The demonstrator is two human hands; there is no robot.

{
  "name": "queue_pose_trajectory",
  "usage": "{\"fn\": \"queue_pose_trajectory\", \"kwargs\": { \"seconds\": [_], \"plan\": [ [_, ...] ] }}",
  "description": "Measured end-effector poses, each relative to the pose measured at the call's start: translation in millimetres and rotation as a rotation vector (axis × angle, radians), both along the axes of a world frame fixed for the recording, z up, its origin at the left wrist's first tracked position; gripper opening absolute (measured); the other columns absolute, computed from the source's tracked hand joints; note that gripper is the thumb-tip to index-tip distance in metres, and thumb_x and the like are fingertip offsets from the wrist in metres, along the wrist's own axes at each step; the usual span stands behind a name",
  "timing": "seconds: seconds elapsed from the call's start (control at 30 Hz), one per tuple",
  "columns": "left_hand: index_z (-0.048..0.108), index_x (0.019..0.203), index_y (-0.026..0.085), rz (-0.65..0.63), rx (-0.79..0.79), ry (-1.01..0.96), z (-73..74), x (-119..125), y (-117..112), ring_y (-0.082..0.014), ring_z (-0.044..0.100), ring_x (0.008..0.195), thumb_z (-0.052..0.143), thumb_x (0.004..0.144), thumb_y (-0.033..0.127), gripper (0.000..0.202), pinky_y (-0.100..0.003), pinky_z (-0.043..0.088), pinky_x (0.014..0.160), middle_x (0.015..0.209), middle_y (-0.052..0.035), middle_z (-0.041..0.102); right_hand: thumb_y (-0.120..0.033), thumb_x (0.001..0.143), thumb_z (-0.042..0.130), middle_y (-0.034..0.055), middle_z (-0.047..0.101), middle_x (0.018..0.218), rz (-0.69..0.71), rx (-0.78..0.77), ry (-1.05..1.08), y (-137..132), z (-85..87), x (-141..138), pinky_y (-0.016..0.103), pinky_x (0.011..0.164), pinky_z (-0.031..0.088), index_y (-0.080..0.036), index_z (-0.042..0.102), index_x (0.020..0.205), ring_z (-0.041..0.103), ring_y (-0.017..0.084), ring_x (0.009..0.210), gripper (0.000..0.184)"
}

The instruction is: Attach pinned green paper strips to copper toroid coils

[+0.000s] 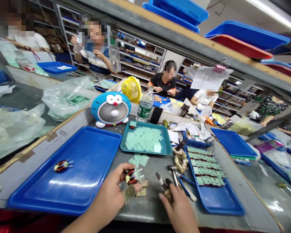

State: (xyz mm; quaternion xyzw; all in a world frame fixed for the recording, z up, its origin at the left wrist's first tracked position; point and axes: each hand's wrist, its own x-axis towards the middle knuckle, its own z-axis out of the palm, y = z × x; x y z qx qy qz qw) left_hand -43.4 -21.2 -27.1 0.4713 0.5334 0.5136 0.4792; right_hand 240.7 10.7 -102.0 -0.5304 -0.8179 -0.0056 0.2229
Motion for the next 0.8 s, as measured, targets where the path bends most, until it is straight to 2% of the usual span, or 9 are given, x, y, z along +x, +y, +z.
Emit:
{"fn": "queue_pose_trajectory", "kwargs": {
  "seconds": [0.07,0.17,0.27,0.4,0.5,0.63,0.73,0.8],
  "plan": [
    [0.057,0.125,0.024,0.021,-0.079,-0.177,-3.9,4.6,5.0,-0.021,0.07,0.092,0.087,0.079,0.032,0.055,-0.027,0.057,0.08,0.097,-0.0015,0.071,-0.036,0.095,0.069,0.011,0.067,0.103,-0.033,-0.012,-0.048,-5.0,-13.3,-2.4,0.045,0.078,0.057,-0.021,0.061,0.117,0.067,0.03,0.086,0.028],
    [0.053,0.137,0.025,-0.019,-0.172,-0.388,-6.0,8.7,11.7,-0.0192,0.071,0.1,0.083,0.085,0.037,0.061,-0.027,0.056,0.089,0.109,-0.0029,0.072,-0.04,0.092,0.071,0.0105,0.065,0.121,-0.07,-0.049,-0.077,-1.7,-14.7,0.0,0.044,0.086,0.056,-0.025,0.064,0.115,0.066,0.029,0.097,0.029],
    [0.06,0.135,0.021,-0.083,-0.28,-0.669,-4.3,10.6,14.6,-0.0207,0.072,0.103,0.074,0.093,0.042,0.049,-0.033,0.055,0.096,0.12,-0.0093,0.074,-0.041,0.1,0.059,0.0147,0.062,0.129,-0.168,-0.074,-0.083,12.0,-10.4,24.3,0.045,0.095,0.054,-0.02,0.064,0.118,0.064,0.03,0.112,0.028],
    [0.073,0.122,0.017,-0.19,-0.269,-0.96,-0.9,14.4,18.1,-0.0187,0.073,0.095,0.07,0.096,0.039,0.034,-0.032,0.058,0.087,0.13,-0.0151,0.072,-0.036,0.1,0.056,0.0232,0.064,0.122,-0.277,-0.155,-0.106,37.5,-15.8,64.5,0.053,0.097,0.05,-0.01,0.065,0.121,0.063,0.038,0.112,0.035],
    [0.077,0.115,0.015,-0.239,-0.257,-1.059,2.4,17.6,23.3,-0.0191,0.074,0.094,0.065,0.1,0.037,0.029,-0.033,0.058,0.088,0.13,-0.0165,0.072,-0.037,0.095,0.062,0.022,0.067,0.118,-0.27,-0.261,-0.125,54.4,-20.1,77.9,0.046,0.095,0.051,-0.007,0.063,0.129,0.066,0.036,0.11,0.045],
    [0.078,0.114,0.013,-0.303,-0.285,-1.152,9.6,19.6,27.7,-0.0195,0.076,0.09,0.064,0.1,0.044,0.036,-0.032,0.059,0.089,0.12,-0.0161,0.077,-0.043,0.093,0.063,0.0144,0.068,0.111,-0.248,-0.386,-0.146,70.0,-12.7,86.0,0.036,0.085,0.052,-0.014,0.063,0.133,0.07,0.029,0.098,0.049],
    [0.077,0.12,0.014,-0.324,-0.317,-1.2,13.2,19.3,28.2,-0.0193,0.076,0.09,0.066,0.098,0.049,0.042,-0.032,0.059,0.088,0.112,-0.0145,0.079,-0.036,0.088,0.066,0.0129,0.066,0.107,-0.211,-0.427,-0.169,79.6,-4.2,92.1,0.037,0.087,0.049,-0.017,0.071,0.12,0.067,0.029,0.098,0.038],
    [0.076,0.121,0.014,-0.322,-0.313,-1.199,14.2,19.3,27.8,-0.0194,0.076,0.09,0.065,0.098,0.049,0.044,-0.032,0.058,0.088,0.111,-0.0144,0.079,-0.025,0.077,0.07,0.0152,0.065,0.115,-0.17,-0.427,-0.172,84.0,-0.5,93.7,0.042,0.094,0.046,-0.017,0.073,0.117,0.063,0.033,0.105,0.041]
  ]
}}
